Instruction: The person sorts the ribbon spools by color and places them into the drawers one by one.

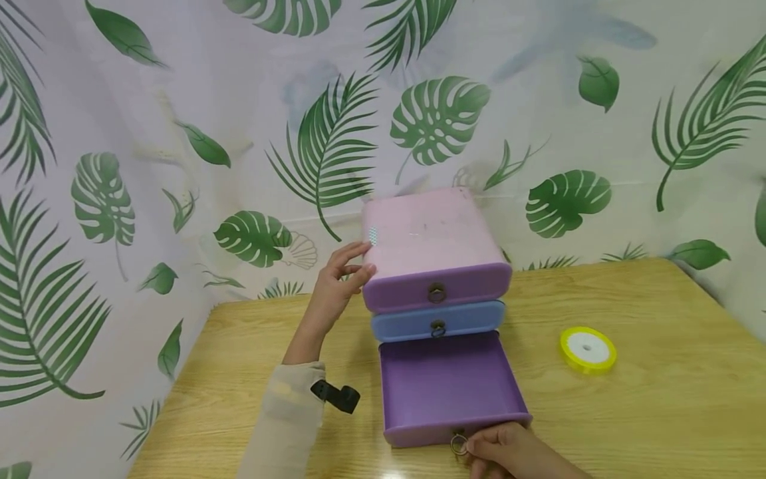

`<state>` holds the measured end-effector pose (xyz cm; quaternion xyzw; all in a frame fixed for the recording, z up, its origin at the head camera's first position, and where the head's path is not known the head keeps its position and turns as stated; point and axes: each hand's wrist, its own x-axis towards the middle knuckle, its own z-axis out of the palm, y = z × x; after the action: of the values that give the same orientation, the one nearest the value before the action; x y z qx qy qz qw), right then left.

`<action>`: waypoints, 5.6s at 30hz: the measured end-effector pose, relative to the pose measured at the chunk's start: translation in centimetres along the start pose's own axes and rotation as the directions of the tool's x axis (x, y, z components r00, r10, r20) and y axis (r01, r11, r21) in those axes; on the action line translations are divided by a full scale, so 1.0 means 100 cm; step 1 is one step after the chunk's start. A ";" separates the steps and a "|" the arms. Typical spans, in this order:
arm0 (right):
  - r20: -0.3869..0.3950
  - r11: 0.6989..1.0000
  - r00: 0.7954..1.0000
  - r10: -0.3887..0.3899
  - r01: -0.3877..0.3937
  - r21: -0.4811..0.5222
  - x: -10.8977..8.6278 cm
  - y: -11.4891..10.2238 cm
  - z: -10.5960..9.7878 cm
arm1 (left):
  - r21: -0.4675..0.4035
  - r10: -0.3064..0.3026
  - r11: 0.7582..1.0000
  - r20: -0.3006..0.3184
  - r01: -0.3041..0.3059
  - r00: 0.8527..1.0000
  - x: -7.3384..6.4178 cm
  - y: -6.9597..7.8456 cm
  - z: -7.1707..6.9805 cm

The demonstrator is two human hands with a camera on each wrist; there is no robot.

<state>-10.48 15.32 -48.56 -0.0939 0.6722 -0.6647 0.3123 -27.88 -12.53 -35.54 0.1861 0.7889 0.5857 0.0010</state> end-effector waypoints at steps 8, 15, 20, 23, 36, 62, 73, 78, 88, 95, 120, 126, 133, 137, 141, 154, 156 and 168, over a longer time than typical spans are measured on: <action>0.026 0.999 1.000 0.000 0.001 -0.049 -0.009 0.001 -0.008 | -0.012 0.001 1.000 -0.004 -0.001 1.000 0.002 0.002 0.000; 0.178 0.985 0.978 -0.106 0.128 -0.116 -0.045 -0.020 -0.045 | -0.003 0.004 1.000 -0.008 -0.004 1.000 0.002 0.002 0.000; -0.103 0.877 0.985 -0.139 0.074 -0.475 -0.075 -0.044 -0.079 | 0.008 0.007 1.000 -0.014 -0.007 1.000 0.001 0.002 -0.003; -0.357 0.759 0.915 -0.188 -0.095 -0.645 -0.081 -0.050 -0.102 | 0.013 0.005 1.000 -0.010 -0.005 1.000 0.001 0.001 -0.004; -0.495 0.646 0.817 -0.295 -0.210 -0.734 -0.048 -0.018 -0.184 | 0.012 0.006 1.000 0.009 -0.006 1.000 -0.001 0.000 -0.002; -0.455 0.601 0.836 -0.308 -0.200 -0.774 -0.039 -0.018 -0.177 | 0.000 0.018 1.000 0.016 -0.018 1.000 0.001 -0.001 0.000; -0.346 0.630 0.849 -0.401 -0.019 -0.776 -0.043 -0.057 -0.124 | -0.009 0.008 1.000 0.005 -0.008 1.000 0.001 -0.004 0.000; -0.286 0.627 0.848 -0.446 0.069 -0.776 -0.032 -0.063 -0.097 | -0.009 0.006 1.000 0.001 -0.006 1.000 0.000 -0.003 0.000; -0.127 0.561 0.875 -0.466 0.182 -0.808 0.002 -0.067 -0.054 | -0.013 0.009 1.000 -0.008 -0.009 1.000 -0.001 -0.002 0.002; -0.084 0.445 0.877 -0.473 0.156 -0.882 0.023 -0.067 -0.038 | -0.015 0.010 1.000 -0.016 -0.010 1.000 0.000 -0.003 0.001; 0.131 0.850 0.977 -0.171 0.213 -0.482 -0.040 -0.054 -0.033 | 0.001 0.005 1.000 0.007 -0.005 1.000 0.002 -0.001 0.000; 0.241 0.923 0.962 -0.128 0.204 -0.327 -0.030 -0.021 -0.033 | 0.003 0.003 1.000 0.009 -0.003 1.000 0.003 -0.003 -0.002; 0.277 0.975 0.947 -0.164 0.199 -0.103 -0.013 -0.004 -0.024 | -0.002 -0.016 1.000 0.011 0.016 1.000 0.002 -0.001 -0.001; 0.257 0.973 0.952 -0.168 0.202 -0.112 -0.009 -0.003 -0.019 | -0.015 -0.016 1.000 0.004 0.016 1.000 0.002 0.000 0.001; 0.243 0.982 0.963 -0.118 0.150 -0.118 -0.002 -0.003 -0.013 | -0.010 -0.008 1.000 0.003 0.008 1.000 0.002 -0.002 0.001; 0.211 0.994 0.971 -0.111 0.107 0.030 0.020 0.001 0.010 | 0.004 0.007 1.000 -0.007 -0.007 1.000 -0.002 -0.002 0.001; 0.166 0.993 0.980 -0.111 0.102 0.058 0.020 0.001 0.012 | 0.000 0.012 1.000 -0.008 -0.012 1.000 -0.002 -0.001 0.002; 0.032 0.961 0.964 -0.266 0.267 -0.072 0.030 -0.013 0.004 | 0.000 0.009 1.000 -0.002 -0.009 1.000 -0.002 -0.004 0.001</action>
<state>-13.03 13.19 -48.17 -0.2026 0.6746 -0.6736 0.2237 -27.80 -12.62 -35.95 0.1890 0.7881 0.5858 -0.0023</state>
